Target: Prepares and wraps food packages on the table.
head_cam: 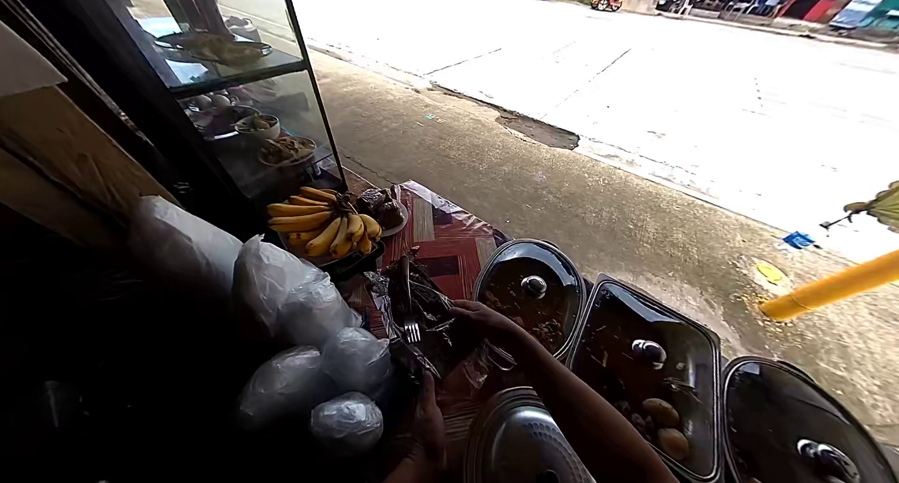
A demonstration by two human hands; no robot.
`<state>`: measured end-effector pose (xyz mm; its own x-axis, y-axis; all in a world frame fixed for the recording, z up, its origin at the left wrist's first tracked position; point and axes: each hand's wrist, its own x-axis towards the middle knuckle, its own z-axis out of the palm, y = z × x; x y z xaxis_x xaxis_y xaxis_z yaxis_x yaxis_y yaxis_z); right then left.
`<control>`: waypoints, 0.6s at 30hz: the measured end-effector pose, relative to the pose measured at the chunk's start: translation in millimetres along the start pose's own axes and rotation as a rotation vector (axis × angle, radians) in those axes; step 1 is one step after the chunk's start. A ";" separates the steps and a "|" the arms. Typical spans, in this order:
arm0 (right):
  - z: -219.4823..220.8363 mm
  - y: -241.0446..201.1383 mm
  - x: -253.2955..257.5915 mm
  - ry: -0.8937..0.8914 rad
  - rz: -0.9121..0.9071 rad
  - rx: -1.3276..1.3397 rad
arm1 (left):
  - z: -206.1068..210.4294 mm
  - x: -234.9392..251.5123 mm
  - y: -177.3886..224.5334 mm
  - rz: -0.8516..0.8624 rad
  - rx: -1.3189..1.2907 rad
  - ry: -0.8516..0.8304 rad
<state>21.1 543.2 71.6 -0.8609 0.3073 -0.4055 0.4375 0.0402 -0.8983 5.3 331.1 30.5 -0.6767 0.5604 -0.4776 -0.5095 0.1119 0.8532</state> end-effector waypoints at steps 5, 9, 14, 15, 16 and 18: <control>12.1 9.8 1.1 0.153 -0.108 0.028 | 7.5 -5.5 5.9 0.023 0.003 -0.009; 13.8 17.3 -0.1 0.195 -0.145 0.111 | 14.6 -8.6 13.2 -0.017 -0.024 -0.018; 8.0 24.2 -2.5 0.234 -0.175 0.183 | 22.0 -7.0 19.4 0.027 -0.030 -0.082; 5.8 24.4 -3.8 0.245 -0.178 0.203 | 24.5 -5.8 20.9 0.038 -0.043 -0.092; 2.9 24.3 -5.3 0.258 -0.180 0.224 | 27.6 -4.5 22.7 0.053 -0.059 -0.103; -5.1 23.1 -9.0 0.281 -0.182 0.241 | 34.5 -0.6 25.6 0.076 -0.099 -0.137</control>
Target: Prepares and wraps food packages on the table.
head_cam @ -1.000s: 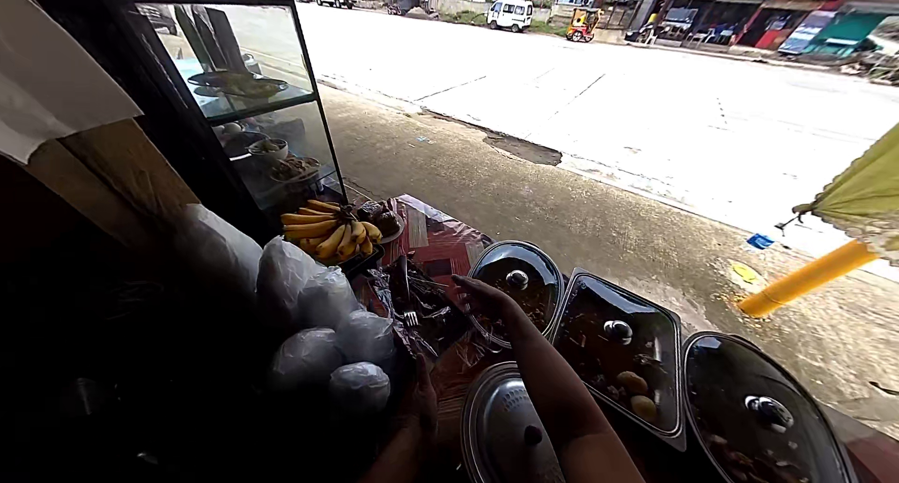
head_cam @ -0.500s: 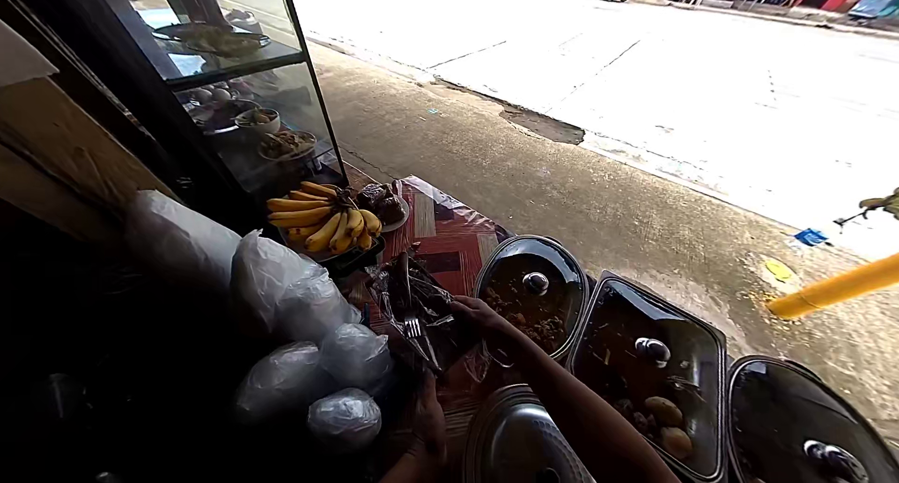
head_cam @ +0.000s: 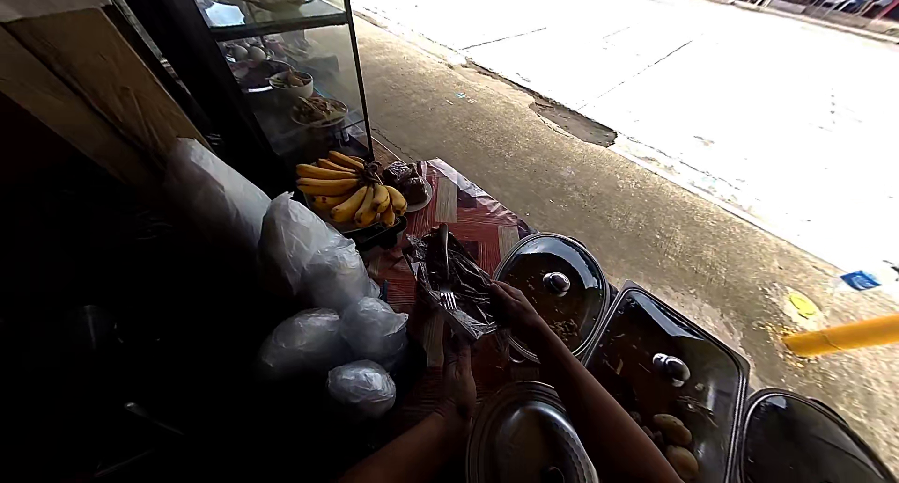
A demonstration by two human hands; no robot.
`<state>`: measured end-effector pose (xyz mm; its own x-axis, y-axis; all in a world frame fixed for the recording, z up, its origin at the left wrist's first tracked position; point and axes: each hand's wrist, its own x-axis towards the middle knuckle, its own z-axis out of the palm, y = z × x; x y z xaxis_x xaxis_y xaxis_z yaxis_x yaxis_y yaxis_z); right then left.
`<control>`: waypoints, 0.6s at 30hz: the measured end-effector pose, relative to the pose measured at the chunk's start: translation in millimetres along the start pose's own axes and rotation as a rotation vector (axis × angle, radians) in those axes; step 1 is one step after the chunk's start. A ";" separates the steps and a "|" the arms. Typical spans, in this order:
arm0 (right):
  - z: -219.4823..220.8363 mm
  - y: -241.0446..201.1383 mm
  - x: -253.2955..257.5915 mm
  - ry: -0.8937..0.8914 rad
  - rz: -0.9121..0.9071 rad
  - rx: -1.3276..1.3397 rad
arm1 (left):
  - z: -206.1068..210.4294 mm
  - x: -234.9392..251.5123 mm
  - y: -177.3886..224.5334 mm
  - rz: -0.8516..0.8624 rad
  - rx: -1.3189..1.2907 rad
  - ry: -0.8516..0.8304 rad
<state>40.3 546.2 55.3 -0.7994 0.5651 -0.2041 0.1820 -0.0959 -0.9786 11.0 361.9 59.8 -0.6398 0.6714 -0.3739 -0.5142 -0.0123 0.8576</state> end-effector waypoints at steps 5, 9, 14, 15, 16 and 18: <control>-15.9 -6.1 -0.1 0.028 -0.031 -0.033 | 8.9 8.2 -1.6 0.027 -0.040 -0.059; -12.3 -4.3 -1.0 0.008 -0.055 -0.009 | 3.7 5.1 -3.1 0.036 -0.022 -0.040; 2.4 -1.0 -6.4 -0.025 -0.069 0.012 | -7.6 -11.7 6.8 0.064 -0.044 0.013; 4.7 -1.5 -9.5 -0.028 -0.079 0.015 | -10.0 -15.5 9.2 0.087 -0.054 0.016; 6.9 -3.1 -14.2 -0.026 -0.089 0.023 | -12.0 -20.0 12.2 0.105 -0.060 0.019; 9.3 -10.1 -28.6 -0.009 -0.111 0.036 | -15.3 -29.7 21.4 0.100 -0.064 0.019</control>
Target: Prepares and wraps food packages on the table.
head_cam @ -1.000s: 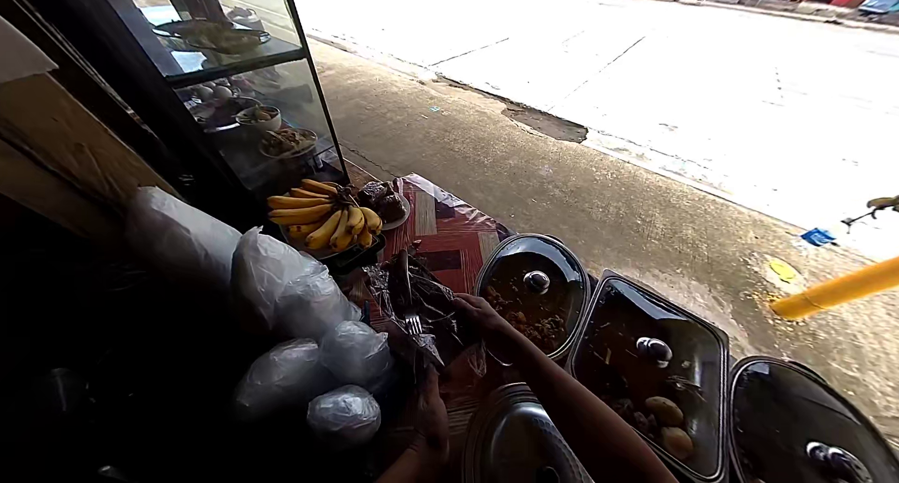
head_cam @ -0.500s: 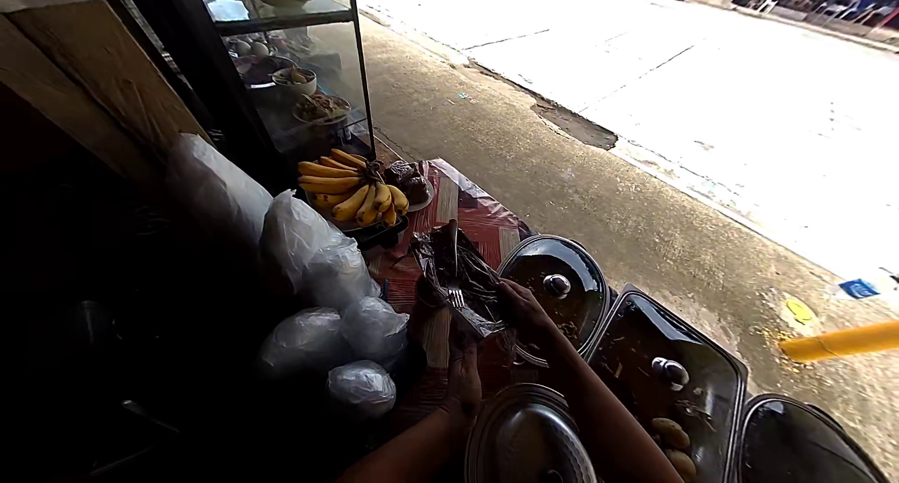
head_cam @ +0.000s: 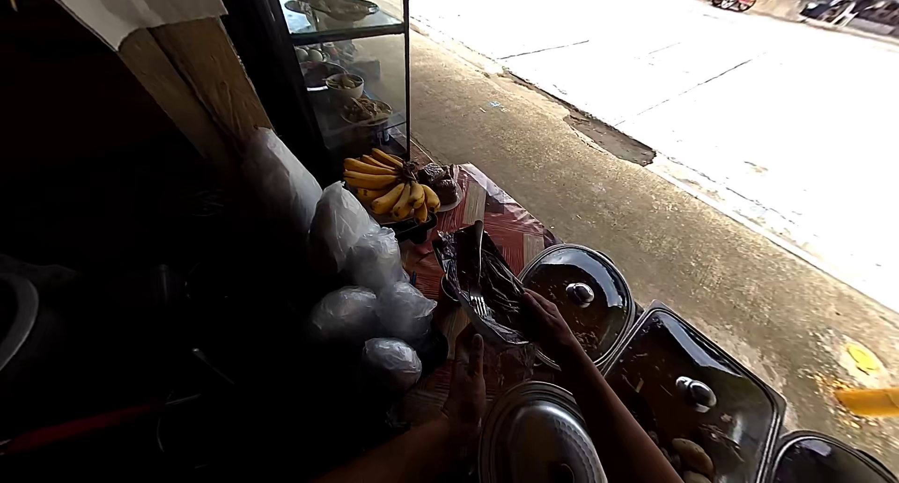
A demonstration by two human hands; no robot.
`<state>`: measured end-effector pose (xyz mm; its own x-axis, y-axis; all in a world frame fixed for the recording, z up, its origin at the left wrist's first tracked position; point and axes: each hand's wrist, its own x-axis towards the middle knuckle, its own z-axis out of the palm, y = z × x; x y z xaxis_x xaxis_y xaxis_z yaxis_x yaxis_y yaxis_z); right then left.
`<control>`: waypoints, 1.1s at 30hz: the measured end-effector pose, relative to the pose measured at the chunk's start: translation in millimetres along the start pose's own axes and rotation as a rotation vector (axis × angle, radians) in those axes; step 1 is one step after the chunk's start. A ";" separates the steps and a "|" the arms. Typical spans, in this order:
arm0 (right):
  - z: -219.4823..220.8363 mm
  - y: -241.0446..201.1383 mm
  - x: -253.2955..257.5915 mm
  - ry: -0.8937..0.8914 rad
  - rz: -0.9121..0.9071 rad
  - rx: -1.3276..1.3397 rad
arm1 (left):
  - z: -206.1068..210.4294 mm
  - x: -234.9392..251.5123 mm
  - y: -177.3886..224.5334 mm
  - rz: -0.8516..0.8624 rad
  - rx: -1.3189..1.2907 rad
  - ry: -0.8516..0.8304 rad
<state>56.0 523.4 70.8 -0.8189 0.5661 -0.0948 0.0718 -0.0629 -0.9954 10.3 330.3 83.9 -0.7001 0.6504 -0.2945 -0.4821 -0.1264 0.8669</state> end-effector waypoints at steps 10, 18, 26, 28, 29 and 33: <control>16.1 -65.1 -123.5 0.108 -0.013 -0.152 | -20.5 -77.8 49.9 -0.136 -0.123 -0.183; 76.9 -58.8 -241.9 0.048 0.111 -0.151 | -84.3 -201.5 59.1 -0.249 0.032 -0.219; 133.8 -28.1 -310.4 0.058 0.143 -0.110 | -141.4 -260.1 51.6 -0.328 0.090 -0.252; 142.2 -16.0 -319.9 0.088 0.139 -0.099 | -151.8 -257.8 47.6 -0.340 0.123 -0.277; 147.4 -9.9 -322.9 0.106 0.129 -0.091 | -157.3 -254.2 46.1 -0.344 0.150 -0.293; 175.6 18.4 -332.0 0.209 0.095 -0.082 | -190.3 -240.2 36.3 -0.409 0.252 -0.342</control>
<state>229.2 190.0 85.9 -0.6710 0.7192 -0.1801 0.1959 -0.0623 -0.9786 60.7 27.0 109.6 -0.2543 0.8186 -0.5149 -0.5076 0.3402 0.7916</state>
